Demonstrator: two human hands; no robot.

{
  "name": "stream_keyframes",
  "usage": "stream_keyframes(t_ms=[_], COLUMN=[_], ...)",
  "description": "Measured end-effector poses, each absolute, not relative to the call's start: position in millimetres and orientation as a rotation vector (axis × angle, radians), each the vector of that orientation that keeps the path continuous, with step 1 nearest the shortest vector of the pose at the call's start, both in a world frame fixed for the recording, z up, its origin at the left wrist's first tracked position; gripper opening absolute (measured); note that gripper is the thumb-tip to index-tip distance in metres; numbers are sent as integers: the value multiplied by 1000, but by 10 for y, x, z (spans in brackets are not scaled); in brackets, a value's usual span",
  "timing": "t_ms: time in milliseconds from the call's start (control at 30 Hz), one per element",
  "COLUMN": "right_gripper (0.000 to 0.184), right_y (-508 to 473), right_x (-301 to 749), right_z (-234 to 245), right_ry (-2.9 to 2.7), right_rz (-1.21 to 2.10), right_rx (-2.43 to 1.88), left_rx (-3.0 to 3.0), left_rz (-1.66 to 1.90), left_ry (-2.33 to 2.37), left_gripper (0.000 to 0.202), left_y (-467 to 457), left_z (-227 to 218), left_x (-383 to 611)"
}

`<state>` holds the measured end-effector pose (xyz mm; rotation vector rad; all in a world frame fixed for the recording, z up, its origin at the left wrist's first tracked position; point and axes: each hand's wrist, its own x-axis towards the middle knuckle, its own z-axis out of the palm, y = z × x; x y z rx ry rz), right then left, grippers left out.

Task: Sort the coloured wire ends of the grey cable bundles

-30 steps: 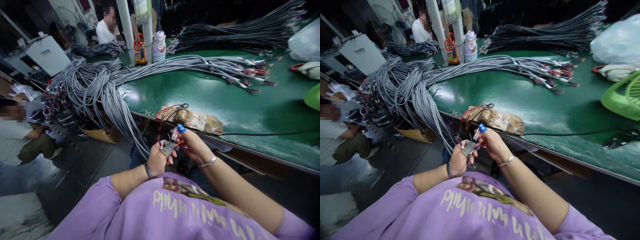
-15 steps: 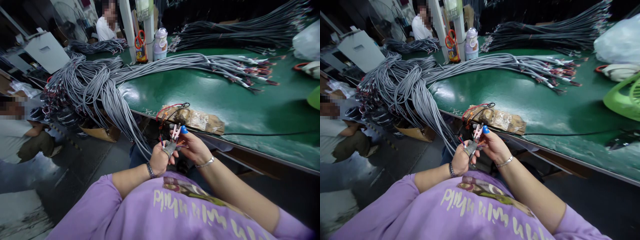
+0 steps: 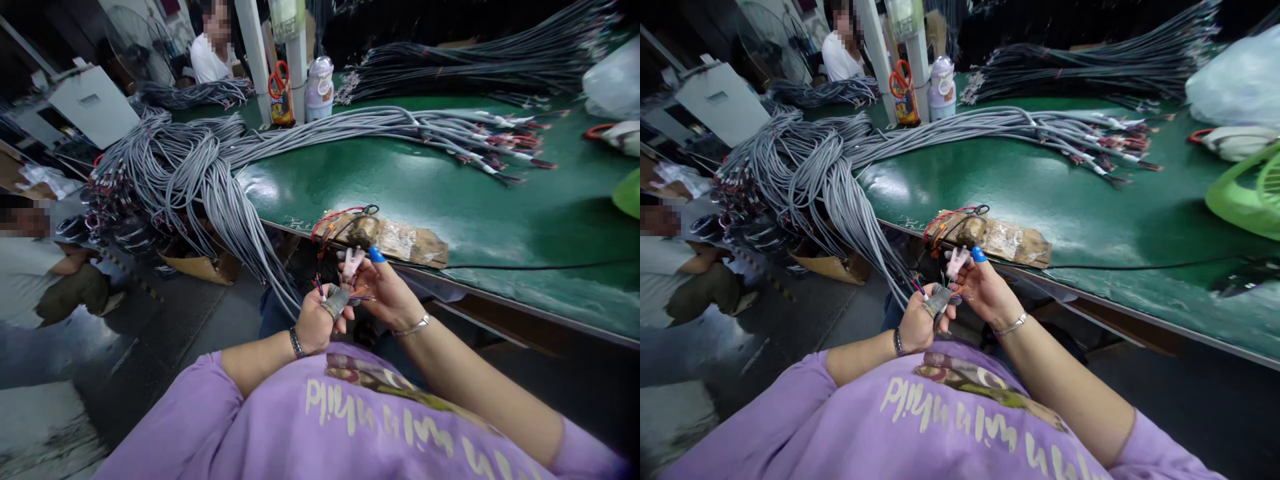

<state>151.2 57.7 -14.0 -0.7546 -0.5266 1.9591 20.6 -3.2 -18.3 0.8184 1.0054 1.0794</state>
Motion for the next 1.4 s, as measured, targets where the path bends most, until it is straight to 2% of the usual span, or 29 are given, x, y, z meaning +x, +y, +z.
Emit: stream_keyframes(t_ms=[167,400,867,1233,1400], right_gripper=[30,43,34,38,42], right_y=[596,564,582,535,455], right_x=[1517,1493,1458,1512,1654], right_z=[-132,-116,-146,-145,-141], right_ry=[-597,-742,-605,-601,-771], right_rz=[1851,1821,1792,1905,2015], right_rx=[-813,-842,-837,-815,-925], left_rx=[809,791,797,812,835], left_rz=[1086,1187,1129,1126,1114], left_ry=[998,1002,1067,1065,1083], left_gripper=[42,42,41,43,46], left_y=[-80,-25,18,-59,-65], left_z=[-185,-149,-223,-204,-248], left_x=[157,168,180,124,95])
